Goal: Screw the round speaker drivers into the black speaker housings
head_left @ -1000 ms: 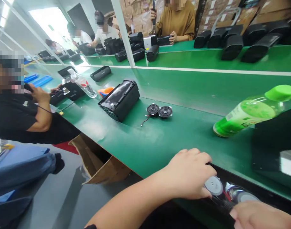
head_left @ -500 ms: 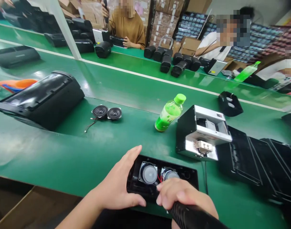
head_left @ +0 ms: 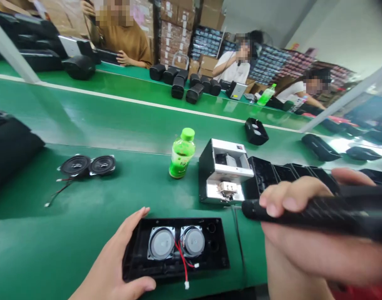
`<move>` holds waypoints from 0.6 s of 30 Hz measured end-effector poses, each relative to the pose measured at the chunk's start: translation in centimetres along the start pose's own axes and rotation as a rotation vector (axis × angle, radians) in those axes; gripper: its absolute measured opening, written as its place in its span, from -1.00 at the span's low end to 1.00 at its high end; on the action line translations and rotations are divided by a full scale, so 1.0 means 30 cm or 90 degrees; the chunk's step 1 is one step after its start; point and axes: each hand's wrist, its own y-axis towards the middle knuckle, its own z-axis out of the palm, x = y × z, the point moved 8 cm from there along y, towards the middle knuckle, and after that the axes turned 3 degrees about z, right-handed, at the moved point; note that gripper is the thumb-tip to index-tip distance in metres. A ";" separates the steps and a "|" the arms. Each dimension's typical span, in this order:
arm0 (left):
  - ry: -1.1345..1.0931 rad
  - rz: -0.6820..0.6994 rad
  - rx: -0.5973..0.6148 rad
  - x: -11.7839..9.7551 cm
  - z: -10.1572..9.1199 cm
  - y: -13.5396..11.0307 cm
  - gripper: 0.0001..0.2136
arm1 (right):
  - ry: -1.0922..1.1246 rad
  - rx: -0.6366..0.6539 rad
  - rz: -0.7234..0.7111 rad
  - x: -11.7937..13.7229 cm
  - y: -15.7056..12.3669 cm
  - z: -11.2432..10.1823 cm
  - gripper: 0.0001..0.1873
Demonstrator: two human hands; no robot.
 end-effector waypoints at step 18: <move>0.009 0.043 0.042 -0.073 0.069 0.053 0.09 | 0.030 -0.004 -0.061 -0.174 0.099 0.009 -0.25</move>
